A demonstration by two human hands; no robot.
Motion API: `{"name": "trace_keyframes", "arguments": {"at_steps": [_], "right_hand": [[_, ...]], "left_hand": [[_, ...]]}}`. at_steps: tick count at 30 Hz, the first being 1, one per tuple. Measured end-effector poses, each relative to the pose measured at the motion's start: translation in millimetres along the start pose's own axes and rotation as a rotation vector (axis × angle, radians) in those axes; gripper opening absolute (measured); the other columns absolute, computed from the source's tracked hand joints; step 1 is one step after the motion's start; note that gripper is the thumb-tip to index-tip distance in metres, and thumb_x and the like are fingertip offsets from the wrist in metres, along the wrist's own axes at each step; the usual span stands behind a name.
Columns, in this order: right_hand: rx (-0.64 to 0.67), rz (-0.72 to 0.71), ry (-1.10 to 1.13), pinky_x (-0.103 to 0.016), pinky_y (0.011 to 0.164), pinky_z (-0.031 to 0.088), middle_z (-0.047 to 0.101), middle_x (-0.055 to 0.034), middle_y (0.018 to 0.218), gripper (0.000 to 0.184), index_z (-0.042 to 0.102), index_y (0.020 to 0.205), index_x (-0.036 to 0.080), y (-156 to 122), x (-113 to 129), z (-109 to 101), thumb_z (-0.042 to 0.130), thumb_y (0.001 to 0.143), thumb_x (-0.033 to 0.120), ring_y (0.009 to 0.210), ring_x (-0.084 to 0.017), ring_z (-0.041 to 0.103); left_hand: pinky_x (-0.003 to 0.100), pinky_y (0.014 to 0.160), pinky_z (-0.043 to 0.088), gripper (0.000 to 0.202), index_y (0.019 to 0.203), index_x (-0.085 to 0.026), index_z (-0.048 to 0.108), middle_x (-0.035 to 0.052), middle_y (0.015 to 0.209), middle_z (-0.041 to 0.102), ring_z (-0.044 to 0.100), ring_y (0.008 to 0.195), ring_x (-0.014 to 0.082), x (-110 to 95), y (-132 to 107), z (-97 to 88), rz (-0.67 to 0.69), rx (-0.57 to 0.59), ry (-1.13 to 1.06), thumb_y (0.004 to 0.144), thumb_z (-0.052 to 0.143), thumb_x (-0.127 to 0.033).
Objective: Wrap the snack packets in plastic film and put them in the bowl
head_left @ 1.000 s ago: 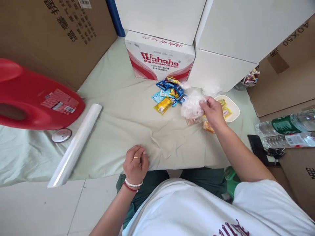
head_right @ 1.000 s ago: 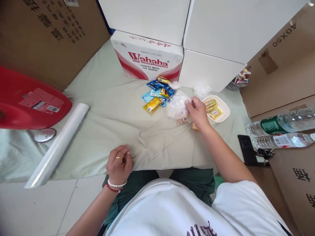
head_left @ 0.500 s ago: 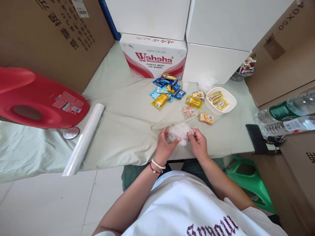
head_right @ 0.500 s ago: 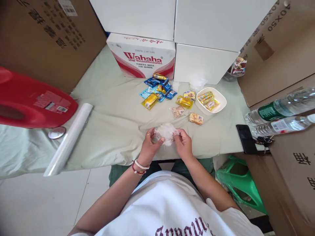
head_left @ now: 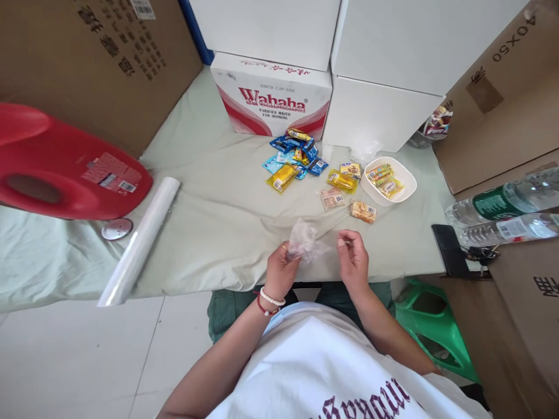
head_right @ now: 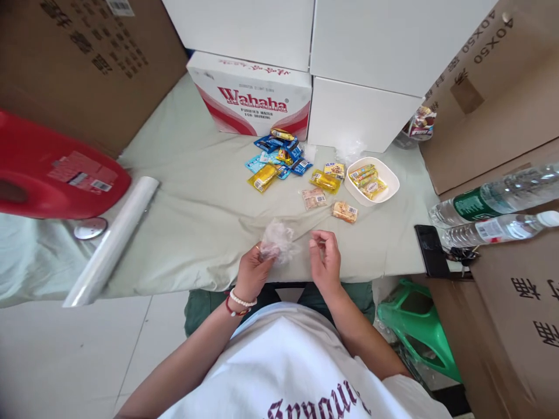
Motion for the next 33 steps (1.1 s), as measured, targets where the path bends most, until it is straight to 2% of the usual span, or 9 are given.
{"name": "trace_keyframes", "arguments": {"at_steps": [3, 5, 11, 15, 21, 26, 29, 31, 33], "right_hand": [[0.228, -0.017, -0.047, -0.042, 0.092, 0.055, 0.071, -0.0067, 0.109, 0.035, 0.069, 0.117, 0.028, 3, 3, 18, 0.071, 0.089, 0.049, 0.102, -0.026, 0.067], [0.289, 0.060, -0.005, -0.040, 0.088, 0.055, 0.073, -0.0053, 0.101, 0.031, 0.073, 0.106, 0.026, 6, -3, 26, 0.076, 0.084, 0.049, 0.095, -0.025, 0.068], [0.077, 0.381, 0.512, -0.027, 0.065, 0.051, 0.070, 0.0010, 0.085, 0.028, 0.075, 0.088, 0.025, 15, -30, 18, 0.086, 0.075, 0.047, 0.070, -0.014, 0.058], [0.084, 0.540, 0.674, -0.026, 0.063, 0.053, 0.070, -0.0001, 0.087, 0.032, 0.076, 0.089, 0.025, 11, -34, 16, 0.091, 0.069, 0.046, 0.071, -0.013, 0.059], [0.165, 0.565, 0.564, -0.024, 0.057, 0.048, 0.067, 0.0005, 0.080, 0.036, 0.078, 0.094, 0.023, 2, -39, 14, 0.090, 0.070, 0.047, 0.062, -0.010, 0.054], [0.287, 0.575, 0.414, -0.025, 0.053, 0.046, 0.066, -0.0013, 0.082, 0.043, 0.072, 0.096, 0.020, -10, -45, 19, 0.084, 0.075, 0.056, 0.060, -0.011, 0.054], [0.186, 0.406, 0.183, -0.030, 0.056, 0.050, 0.066, -0.0042, 0.094, 0.043, 0.067, 0.109, 0.022, -12, -34, 5, 0.072, 0.087, 0.057, 0.064, -0.014, 0.056], [0.012, 0.105, -0.082, -0.036, 0.069, 0.055, 0.064, -0.0070, 0.103, 0.037, 0.065, 0.116, 0.022, -11, -10, -12, 0.067, 0.094, 0.052, 0.074, -0.017, 0.059], [-0.045, -0.234, -0.317, -0.043, 0.085, 0.055, 0.064, -0.0093, 0.108, 0.033, 0.064, 0.119, 0.023, -14, 19, -14, 0.068, 0.095, 0.046, 0.090, -0.022, 0.060]], "left_hand": [[0.027, 0.073, 0.048, 0.022, 0.092, -0.022, 0.075, -0.0001, 0.081, 0.072, 0.061, 0.074, 0.0166, -4, -1, 0.3, 0.035, 0.020, 0.060, 0.072, 0.079, -0.029], [0.026, 0.070, 0.047, 0.023, 0.094, -0.022, 0.074, -0.0010, 0.080, 0.071, 0.059, 0.072, 0.0150, -7, -1, -0.7, 0.030, 0.018, 0.024, 0.074, 0.079, -0.031], [0.024, 0.062, 0.047, 0.031, 0.082, -0.020, 0.065, -0.0026, 0.071, 0.066, 0.059, 0.064, 0.0112, 2, 4, -23.3, -0.153, -0.116, -0.312, 0.073, 0.083, -0.045], [0.021, 0.060, 0.047, 0.040, 0.083, -0.020, 0.060, -0.0043, 0.070, 0.064, 0.061, 0.063, 0.0094, 12, 8, -34.9, -0.276, -0.171, -0.529, 0.066, 0.089, -0.043], [0.021, 0.060, 0.050, 0.021, 0.088, -0.020, 0.064, -0.0015, 0.081, 0.071, 0.065, 0.068, 0.0103, 7, 15, -48.6, -0.311, -0.332, -0.788, 0.079, 0.076, -0.036], [0.031, 0.076, 0.060, 0.008, 0.086, -0.022, 0.064, 0.0010, 0.089, 0.076, 0.071, 0.084, 0.0166, -7, 25, -50.3, -0.312, -0.300, -0.945, 0.087, 0.064, -0.029], [0.035, 0.080, 0.061, 0.014, 0.089, -0.022, 0.066, 0.0016, 0.093, 0.076, 0.072, 0.091, 0.0185, -12, 29, -47.6, -0.325, -0.283, -0.897, 0.094, 0.058, -0.033], [0.033, 0.078, 0.061, 0.015, 0.094, -0.023, 0.067, 0.0017, 0.097, 0.077, 0.072, 0.091, 0.0179, -12, 30, -43.4, -0.337, -0.289, -0.841, 0.096, 0.057, -0.034], [0.032, 0.076, 0.061, 0.016, 0.098, -0.023, 0.068, 0.0029, 0.100, 0.077, 0.073, 0.093, 0.0185, -12, 31, -35.7, -0.359, -0.271, -0.786, 0.097, 0.057, -0.035]]}}
Point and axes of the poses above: each hand's wrist, its own y-axis towards the middle knuckle, its own z-axis out of the palm, x = y × z, the point moved 6 cm from there along y, towards the middle knuckle
